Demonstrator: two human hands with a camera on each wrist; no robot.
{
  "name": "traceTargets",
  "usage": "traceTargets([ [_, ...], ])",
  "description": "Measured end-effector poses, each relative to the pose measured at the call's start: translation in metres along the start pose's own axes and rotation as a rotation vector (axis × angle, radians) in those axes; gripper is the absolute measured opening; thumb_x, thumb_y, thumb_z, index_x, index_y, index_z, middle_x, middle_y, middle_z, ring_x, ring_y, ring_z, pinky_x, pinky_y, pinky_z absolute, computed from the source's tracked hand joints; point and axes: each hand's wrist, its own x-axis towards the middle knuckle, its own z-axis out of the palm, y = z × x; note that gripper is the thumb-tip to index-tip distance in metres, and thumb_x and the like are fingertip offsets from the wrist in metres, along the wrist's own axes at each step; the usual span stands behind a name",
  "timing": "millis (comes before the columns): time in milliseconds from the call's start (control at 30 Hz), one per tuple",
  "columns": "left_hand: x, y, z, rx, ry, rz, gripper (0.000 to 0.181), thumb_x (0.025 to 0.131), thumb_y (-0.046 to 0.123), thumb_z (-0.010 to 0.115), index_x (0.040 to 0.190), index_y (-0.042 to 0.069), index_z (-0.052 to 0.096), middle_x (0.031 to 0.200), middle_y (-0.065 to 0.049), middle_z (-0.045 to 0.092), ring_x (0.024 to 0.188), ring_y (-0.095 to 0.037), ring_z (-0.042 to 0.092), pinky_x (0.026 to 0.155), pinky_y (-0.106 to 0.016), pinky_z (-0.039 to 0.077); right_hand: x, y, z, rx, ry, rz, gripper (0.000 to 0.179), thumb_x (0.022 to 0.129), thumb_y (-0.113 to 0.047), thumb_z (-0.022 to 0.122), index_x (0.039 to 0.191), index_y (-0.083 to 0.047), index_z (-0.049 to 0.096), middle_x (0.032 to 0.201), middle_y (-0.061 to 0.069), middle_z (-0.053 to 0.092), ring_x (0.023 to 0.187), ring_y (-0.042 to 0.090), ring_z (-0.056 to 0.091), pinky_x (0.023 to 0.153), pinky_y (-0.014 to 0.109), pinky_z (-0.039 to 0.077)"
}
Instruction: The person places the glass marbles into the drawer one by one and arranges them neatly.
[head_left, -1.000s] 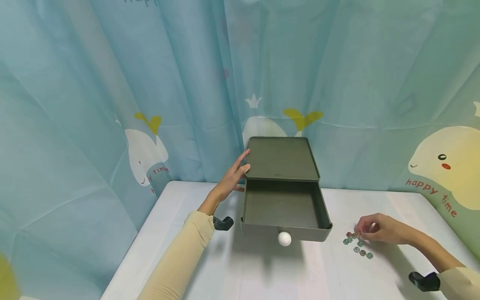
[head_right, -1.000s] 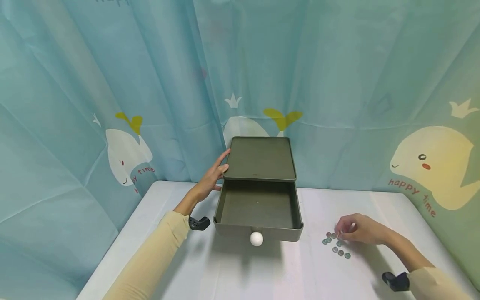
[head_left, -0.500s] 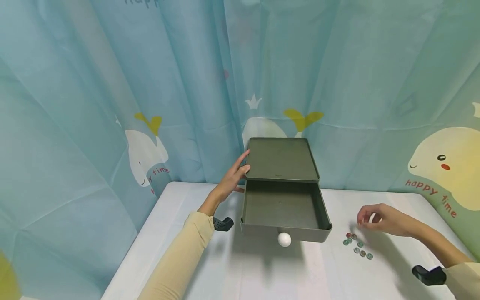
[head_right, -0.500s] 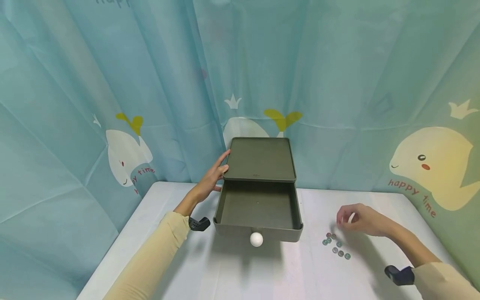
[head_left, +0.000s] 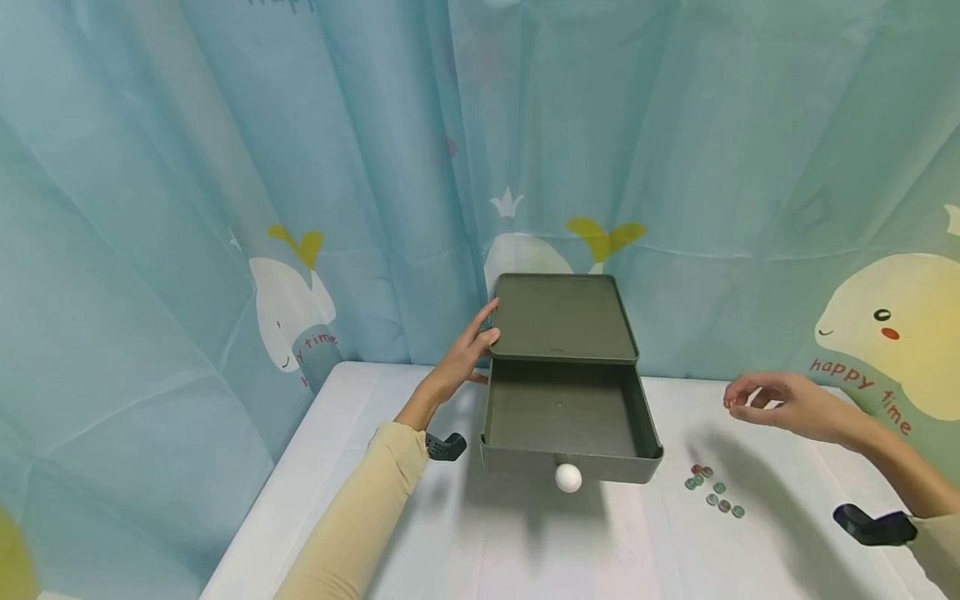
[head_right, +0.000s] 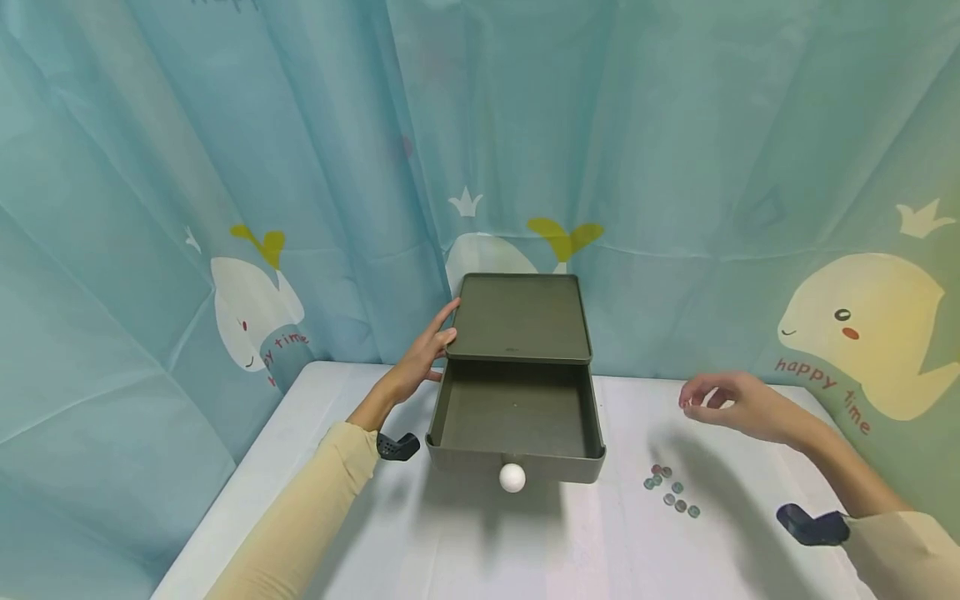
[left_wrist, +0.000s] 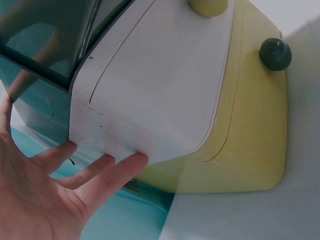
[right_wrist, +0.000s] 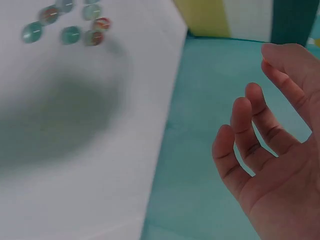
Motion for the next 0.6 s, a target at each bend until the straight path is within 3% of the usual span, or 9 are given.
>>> traceTargets([
  [333, 0.001, -0.001, -0.001, 0.012, 0.007, 0.002, 0.059, 0.102, 0.055, 0.045, 0.157, 0.059, 0.022, 0.168, -0.001, 0.018, 0.134, -0.042, 0.048, 0.086, -0.064, 0.054, 0.011, -0.022, -0.026, -0.036, 0.092, 0.070, 0.016, 0.093, -0.008, 0.076, 0.102, -0.021, 0.073, 0.096, -0.003, 0.070, 0.082, 0.013, 0.064, 0.067, 0.025, 0.048],
  [600, 0.000, 0.000, 0.000, 0.010, 0.006, 0.004, 0.061, 0.102, 0.056, 0.045, 0.158, 0.057, 0.021, 0.168, -0.003, 0.020, 0.131, -0.041, 0.051, 0.085, -0.063, 0.054, 0.021, -0.034, -0.035, -0.045, 0.153, 0.039, 0.017, 0.092, -0.005, 0.076, 0.101, -0.019, 0.073, 0.096, -0.004, 0.071, 0.081, 0.009, 0.063, 0.066, 0.023, 0.046],
])
